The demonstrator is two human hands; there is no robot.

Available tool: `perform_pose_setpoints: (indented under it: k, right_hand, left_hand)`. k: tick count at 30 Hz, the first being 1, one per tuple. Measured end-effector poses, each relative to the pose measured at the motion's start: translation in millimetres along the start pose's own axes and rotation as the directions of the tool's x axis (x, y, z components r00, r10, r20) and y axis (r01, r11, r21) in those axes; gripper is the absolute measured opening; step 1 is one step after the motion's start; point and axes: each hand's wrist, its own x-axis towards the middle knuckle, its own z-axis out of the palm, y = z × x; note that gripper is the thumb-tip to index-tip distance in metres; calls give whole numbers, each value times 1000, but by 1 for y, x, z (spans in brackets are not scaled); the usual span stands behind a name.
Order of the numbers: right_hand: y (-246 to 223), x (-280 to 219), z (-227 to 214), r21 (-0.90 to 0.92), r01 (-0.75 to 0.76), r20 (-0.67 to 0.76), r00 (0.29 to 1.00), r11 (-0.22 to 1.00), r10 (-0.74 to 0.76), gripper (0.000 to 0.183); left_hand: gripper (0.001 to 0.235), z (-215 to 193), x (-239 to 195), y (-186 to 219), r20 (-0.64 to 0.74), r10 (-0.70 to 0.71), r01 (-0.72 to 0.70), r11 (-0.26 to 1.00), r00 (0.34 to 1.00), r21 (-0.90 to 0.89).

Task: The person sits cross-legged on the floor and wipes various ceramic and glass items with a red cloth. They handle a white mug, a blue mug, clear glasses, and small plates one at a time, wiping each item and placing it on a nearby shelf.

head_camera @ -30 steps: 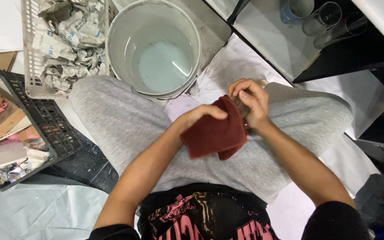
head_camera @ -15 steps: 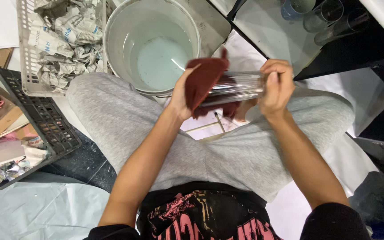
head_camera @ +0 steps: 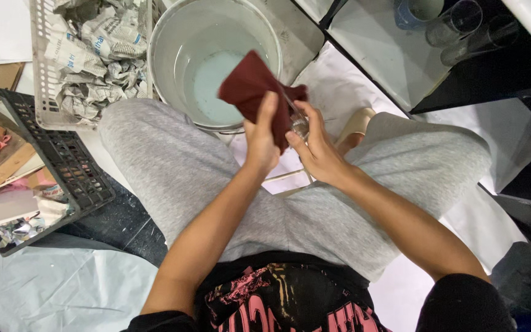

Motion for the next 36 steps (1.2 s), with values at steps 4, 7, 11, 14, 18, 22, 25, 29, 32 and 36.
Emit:
perform_pose_setpoints:
  k: [4,7,11,14,18,22,25,29,32,36]
  right_hand:
    - [10,-5,-1,21,14,62,998,1000,-15,61]
    - [20,4,-11,5,28,51,998,1000,-28,48]
    - [31,11,-37,151,-191,-59,978,970,202,32]
    - [36,11,-39,406,-247,-107,943,880,314,42]
    - [35,8,-28,638,-436,93,862,634,499,54]
    - [29,7,-13,450,-356,70,929,819,364,57]
    - [20,7,-10,204,-387,34,921,899,389,54]
    - [9,2,-25,-177,-548,115,813,817,570,55]
    - [14,11,-43,-2,-496,27,868,868,496,59]
    - [28,13,-51,465,-566,218,818,681,532,69]
  left_hand:
    - [33,-10,-8,-7,149,-13,-12,986,989,166]
    - [39,-10,-4,0,121,-4,-12,991,993,134]
    - [51,-9,-8,4,98,-279,258,948,955,188]
    - [61,-10,-14,-4,125,-515,492,853,848,176]
    - [69,-6,-23,-15,161,-639,632,768,752,99]
    - [61,-10,-20,-17,192,-514,499,858,836,123]
    - [58,-15,-11,-15,115,-374,356,922,920,155]
    - [58,-21,-3,-10,104,-387,364,912,916,188]
    - [61,-27,1,-4,128,-489,457,862,863,219]
    - [64,-34,-2,-3,123,-632,605,771,765,199]
